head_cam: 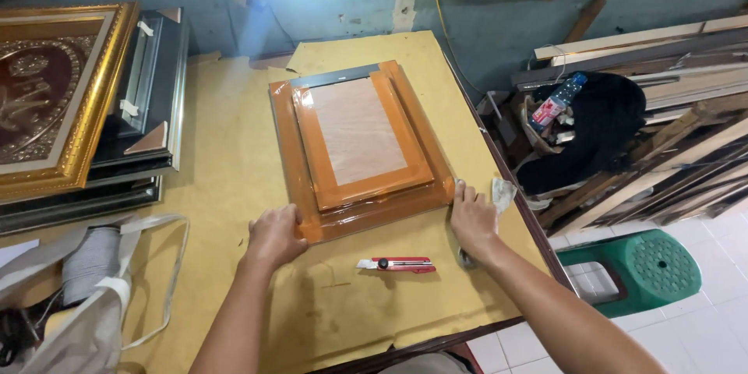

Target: The person applies orange tape around the perimeter of a rectangular frame on a workbench, smoothing it with a cloth and cutting the tape with a utility knife. The person repeats this process for multiple sides of the frame.

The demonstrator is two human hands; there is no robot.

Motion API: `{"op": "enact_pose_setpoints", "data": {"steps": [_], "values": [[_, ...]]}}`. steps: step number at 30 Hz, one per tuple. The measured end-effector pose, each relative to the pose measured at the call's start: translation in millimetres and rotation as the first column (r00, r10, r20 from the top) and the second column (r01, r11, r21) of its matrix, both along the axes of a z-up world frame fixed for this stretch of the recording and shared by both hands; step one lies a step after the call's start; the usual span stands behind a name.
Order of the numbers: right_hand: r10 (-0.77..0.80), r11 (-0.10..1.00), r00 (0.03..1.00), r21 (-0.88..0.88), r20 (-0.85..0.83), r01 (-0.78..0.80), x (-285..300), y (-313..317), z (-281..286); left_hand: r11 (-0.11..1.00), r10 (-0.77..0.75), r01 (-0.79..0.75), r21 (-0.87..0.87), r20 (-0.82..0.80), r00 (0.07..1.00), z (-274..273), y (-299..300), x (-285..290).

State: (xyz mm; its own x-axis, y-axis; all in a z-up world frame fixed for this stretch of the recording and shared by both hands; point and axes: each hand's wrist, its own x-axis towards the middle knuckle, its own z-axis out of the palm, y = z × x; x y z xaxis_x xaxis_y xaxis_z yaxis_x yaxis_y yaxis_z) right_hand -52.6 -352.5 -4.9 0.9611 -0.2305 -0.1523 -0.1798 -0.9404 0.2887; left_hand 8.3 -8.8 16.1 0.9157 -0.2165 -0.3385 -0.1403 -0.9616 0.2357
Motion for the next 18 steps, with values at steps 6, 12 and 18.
{"op": "enact_pose_setpoints", "data": {"steps": [6, 12, 18], "values": [[0.305, 0.935, 0.951, 0.206, -0.053, -0.289, -12.3, 109.7, 8.5, 0.999, -0.031, 0.031, 0.020, 0.006, 0.999, -1.1, 0.3, -0.8], [0.545, 0.800, 0.838, 0.321, -0.032, -0.508, -8.2, 197.9, 39.3, 0.997, -0.068, 0.067, 0.043, 0.023, 0.997, 3.2, -1.6, -3.0], [0.492, 0.857, 0.870, 0.189, -0.022, -0.480, -7.4, 164.5, 38.5, 0.997, -0.062, 0.065, -0.047, 0.051, 0.997, -1.3, 5.2, -6.1]]}}
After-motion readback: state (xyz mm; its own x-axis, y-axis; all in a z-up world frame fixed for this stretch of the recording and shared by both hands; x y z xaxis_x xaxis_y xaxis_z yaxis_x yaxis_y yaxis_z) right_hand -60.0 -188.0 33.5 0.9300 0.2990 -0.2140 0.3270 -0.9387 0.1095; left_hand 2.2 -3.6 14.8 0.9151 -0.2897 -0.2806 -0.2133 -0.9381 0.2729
